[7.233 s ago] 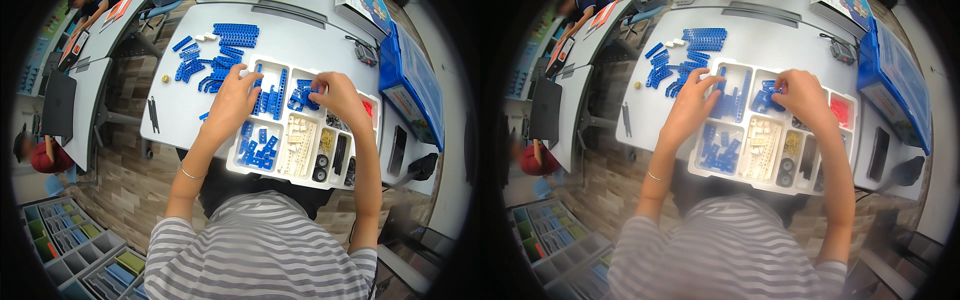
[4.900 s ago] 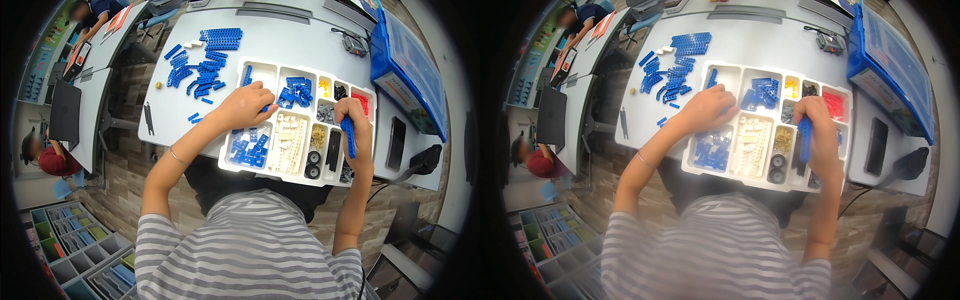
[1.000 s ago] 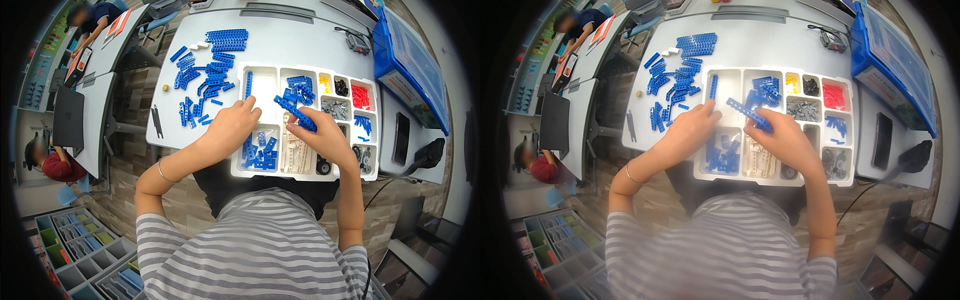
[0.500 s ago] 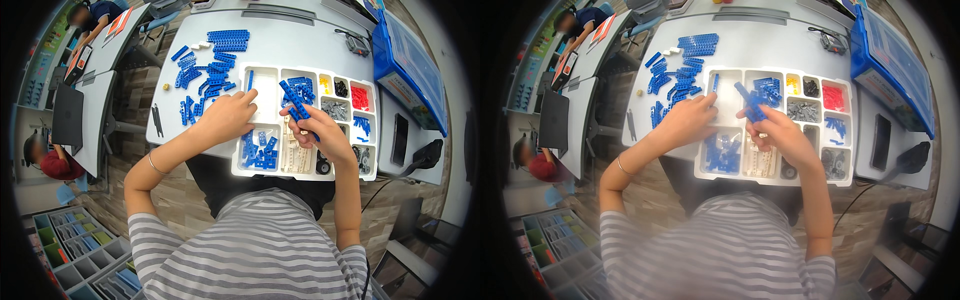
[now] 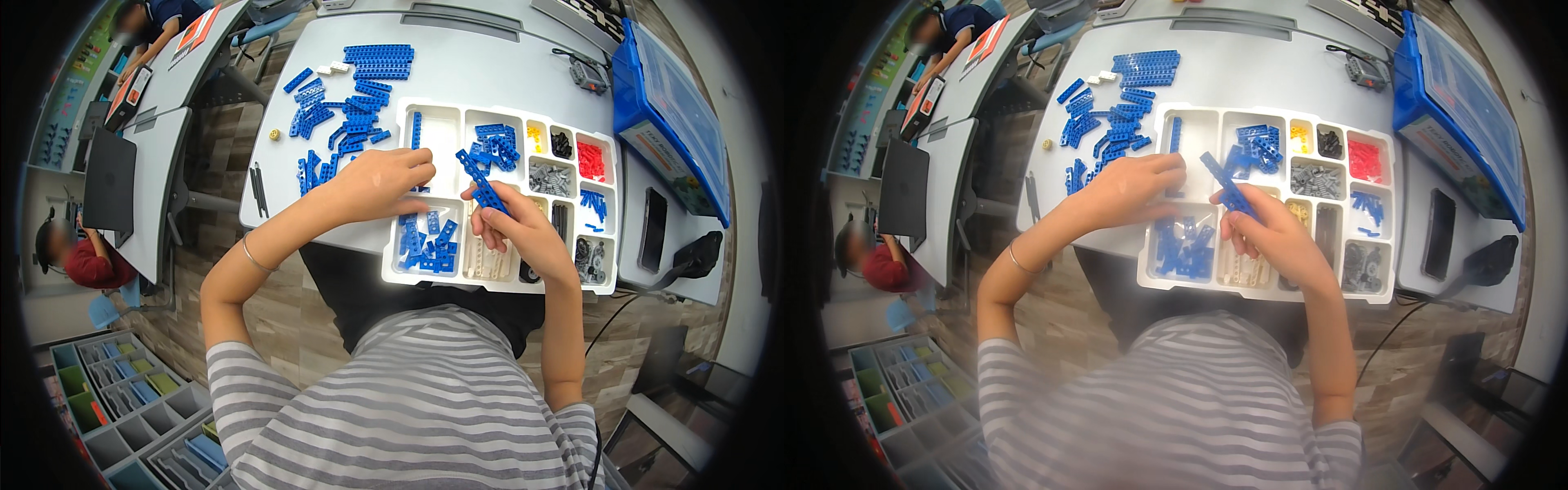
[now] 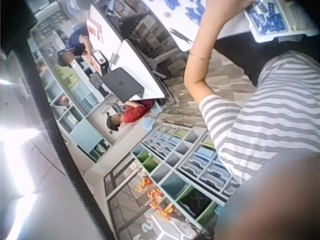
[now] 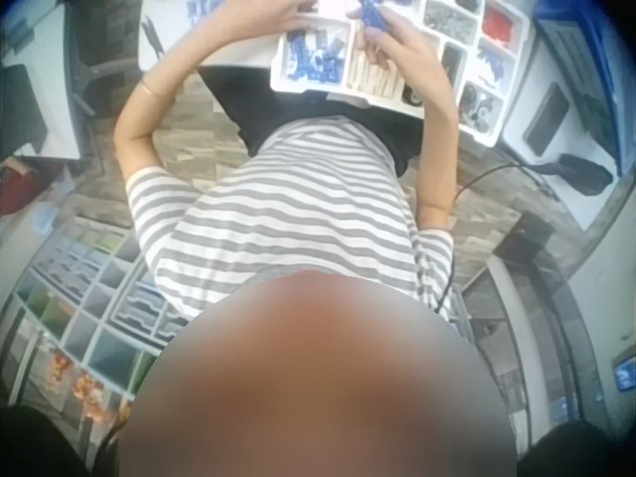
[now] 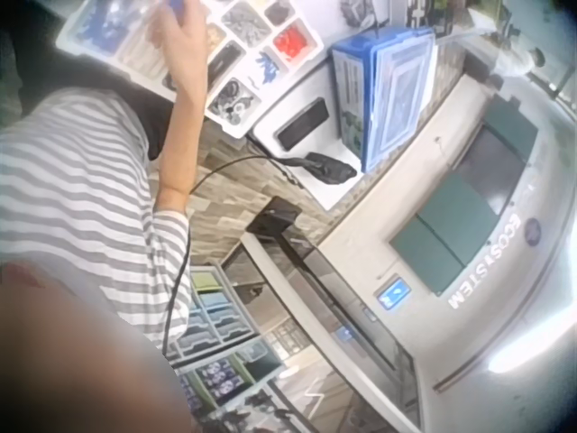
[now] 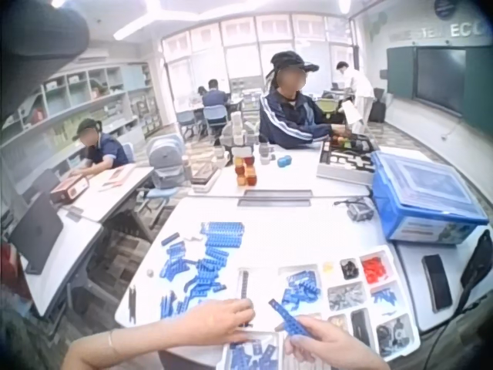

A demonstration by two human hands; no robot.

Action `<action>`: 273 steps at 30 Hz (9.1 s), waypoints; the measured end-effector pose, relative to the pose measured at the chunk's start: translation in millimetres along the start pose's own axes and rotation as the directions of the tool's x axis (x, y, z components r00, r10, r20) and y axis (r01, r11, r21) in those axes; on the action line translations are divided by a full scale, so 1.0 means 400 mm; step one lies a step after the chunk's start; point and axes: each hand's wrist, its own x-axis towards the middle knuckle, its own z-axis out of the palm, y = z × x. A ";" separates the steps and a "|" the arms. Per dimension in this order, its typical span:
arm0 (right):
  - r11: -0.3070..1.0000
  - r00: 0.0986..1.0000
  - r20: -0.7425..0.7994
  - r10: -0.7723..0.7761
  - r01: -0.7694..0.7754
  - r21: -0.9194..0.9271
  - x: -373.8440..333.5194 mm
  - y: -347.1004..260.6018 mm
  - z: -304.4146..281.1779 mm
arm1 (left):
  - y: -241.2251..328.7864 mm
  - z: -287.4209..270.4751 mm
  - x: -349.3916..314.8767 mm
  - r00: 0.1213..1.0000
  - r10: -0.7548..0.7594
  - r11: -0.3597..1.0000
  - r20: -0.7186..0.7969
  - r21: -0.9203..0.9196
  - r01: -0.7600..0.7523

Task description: The person sorts and assembles small blue and red plastic building blocks from a compartmentalized tray on a table. They pick up individual pieces, connect them into small structures, and place the assembled parts back into the tray or on the table surface.

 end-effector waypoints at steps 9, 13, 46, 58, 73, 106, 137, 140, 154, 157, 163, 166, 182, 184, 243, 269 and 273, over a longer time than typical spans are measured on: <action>0.998 0.995 -0.099 0.033 -0.038 -0.048 -0.052 0.010 0.082 | -0.005 0.041 -0.003 0.963 0.187 0.981 -0.194 -0.023 -0.195; 0.996 0.989 -0.137 0.046 -0.056 -0.064 -0.067 0.010 0.107 | 0.031 0.034 -0.034 0.956 0.230 0.970 -0.182 -0.036 -0.240; 0.348 0.949 -0.099 -0.300 0.012 -0.937 0.231 0.006 0.361 | -0.025 0.123 -0.244 0.138 -0.803 0.438 -0.580 -0.417 0.796; 0.201 0.796 -0.336 -0.504 -0.270 -0.942 0.236 -0.019 0.196 | 0.028 0.083 -0.220 0.175 -0.898 0.393 -0.404 -0.555 0.733; 0.382 0.919 -0.221 -0.328 -0.085 -0.920 0.203 0.005 0.163 | -0.496 -0.165 0.231 0.933 -0.357 0.916 -0.052 0.176 0.361; 0.533 0.831 -0.098 -0.547 0.256 -0.806 0.045 -0.011 0.110 | -0.495 -0.112 0.329 0.880 -0.408 0.913 0.244 0.119 0.390; 0.520 0.826 -0.344 -0.447 -0.073 -0.851 0.610 -0.049 -0.077 | -0.105 -0.136 0.100 0.828 -0.546 -0.283 0.130 -0.958 -0.036; 0.727 0.854 -0.326 -0.405 0.084 -0.681 0.570 -0.069 -0.113 | -0.064 -0.075 0.020 0.851 -0.497 -0.469 0.169 -0.878 -0.100; 0.507 0.971 -0.199 -0.131 -0.107 -0.855 0.237 -0.099 0.014 | 0.109 0.107 -0.145 0.794 -0.602 -0.661 0.090 -0.614 -0.432; 0.324 0.935 -0.221 -0.278 -0.125 -0.938 0.253 -0.065 0.043 | 0.134 0.114 -0.155 0.784 -0.617 -0.635 0.076 -0.637 -0.438; 0.329 0.941 -0.002 -0.337 0.116 -0.937 0.247 -0.036 0.048 | 0.160 0.122 -0.164 0.762 -0.647 -0.632 0.042 -0.589 -0.504; 0.319 0.949 0.023 -0.315 0.128 -0.939 0.245 -0.034 0.051 | 0.176 0.131 -0.157 0.707 -0.703 -0.593 0.078 -0.613 -0.522; 0.314 0.907 0.049 -0.418 0.195 -0.929 0.245 -0.024 0.043 | 0.216 0.124 -0.135 0.686 -0.717 -0.578 0.127 -0.658 -0.483; 0.259 0.904 0.063 -0.424 0.188 -0.947 0.244 -0.020 0.043 | 0.216 0.126 -0.138 0.690 -0.710 -0.587 0.141 -0.660 -0.469; 0.035 0.885 0.121 -0.449 0.153 -0.988 0.285 -0.001 0.038 | 0.073 0.024 0.068 0.581 -0.781 0.621 -0.230 -0.194 0.759; 0.045 0.850 0.310 -0.427 0.362 -0.931 0.257 0.012 -0.002 | 0.047 0.057 0.020 0.511 -0.805 0.591 -0.302 -0.489 0.642; 0.033 0.851 0.325 -0.412 0.370 -0.928 0.258 0.015 -0.006 | 0.039 0.037 0.027 0.559 -0.807 0.578 -0.193 -0.456 0.677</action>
